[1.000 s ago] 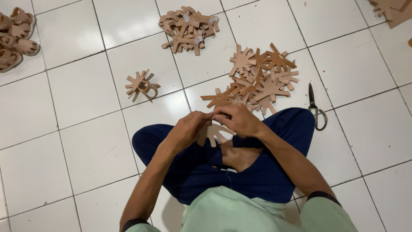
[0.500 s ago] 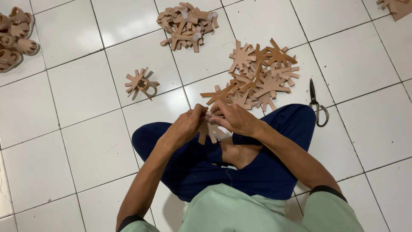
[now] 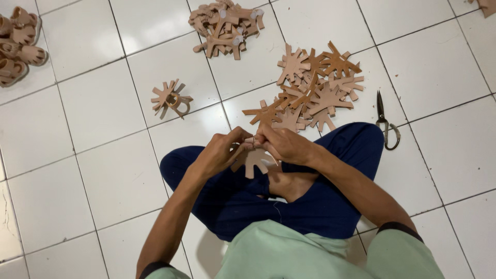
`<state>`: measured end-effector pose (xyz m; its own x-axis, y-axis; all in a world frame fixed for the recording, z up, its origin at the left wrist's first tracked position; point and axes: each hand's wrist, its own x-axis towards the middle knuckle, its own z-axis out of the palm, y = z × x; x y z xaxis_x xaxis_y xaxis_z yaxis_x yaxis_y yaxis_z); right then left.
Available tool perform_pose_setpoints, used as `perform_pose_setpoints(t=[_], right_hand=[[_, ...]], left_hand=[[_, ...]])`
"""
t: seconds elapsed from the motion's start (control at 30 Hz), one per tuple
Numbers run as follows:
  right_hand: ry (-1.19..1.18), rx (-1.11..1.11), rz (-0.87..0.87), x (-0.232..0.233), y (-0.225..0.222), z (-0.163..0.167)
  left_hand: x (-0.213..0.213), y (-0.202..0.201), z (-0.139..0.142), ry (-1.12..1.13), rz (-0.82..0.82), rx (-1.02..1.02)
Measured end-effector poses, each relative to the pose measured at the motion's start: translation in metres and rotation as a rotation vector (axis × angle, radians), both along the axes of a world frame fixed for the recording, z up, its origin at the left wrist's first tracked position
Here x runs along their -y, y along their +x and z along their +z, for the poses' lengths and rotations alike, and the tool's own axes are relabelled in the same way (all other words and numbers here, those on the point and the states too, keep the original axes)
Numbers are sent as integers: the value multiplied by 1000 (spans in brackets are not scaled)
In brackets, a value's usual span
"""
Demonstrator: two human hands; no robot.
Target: The person sits on a tiled floor and uses scissors to trim star-shaped leather pieces. They then insert a small rubber band into the center of each piece and place the finished items into a growing pile.
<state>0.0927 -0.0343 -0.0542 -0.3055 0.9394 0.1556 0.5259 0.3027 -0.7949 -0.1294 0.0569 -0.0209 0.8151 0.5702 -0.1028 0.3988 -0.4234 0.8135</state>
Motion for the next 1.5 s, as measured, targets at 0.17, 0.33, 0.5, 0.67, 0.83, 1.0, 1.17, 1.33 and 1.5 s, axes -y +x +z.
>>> perform_pose_setpoints(t=[0.17, 0.33, 0.5, 0.67, 0.83, 1.0, 1.17, 1.33, 1.5], right_hand=[[237, -180, -146, 3, -6, 6], [152, -85, -220, 6, -7, 22], [246, -92, -177, 9, -11, 25], [250, -113, -132, 13, -12, 9], [297, -62, -195, 11, -24, -6], [41, -231, -295, 9, -19, 4], [298, -140, -118, 4, -17, 22], [205, -172, -131, 2, -17, 29], [-13, -251, -191, 6, -13, 26]], left_hand=[[8, -4, -2, -132, 178, 360], [18, -8, 0, -48, 275, 278], [23, -8, 4, 60, 233, 246], [30, -6, 0, 27, 215, 227], [29, -3, -4, -8, 233, 223], [25, -2, -3, -380, 375, 321], [21, -2, -1, -355, 345, 219], [26, -2, -3, -378, 370, 232], [34, -2, -4, -395, 399, 199]])
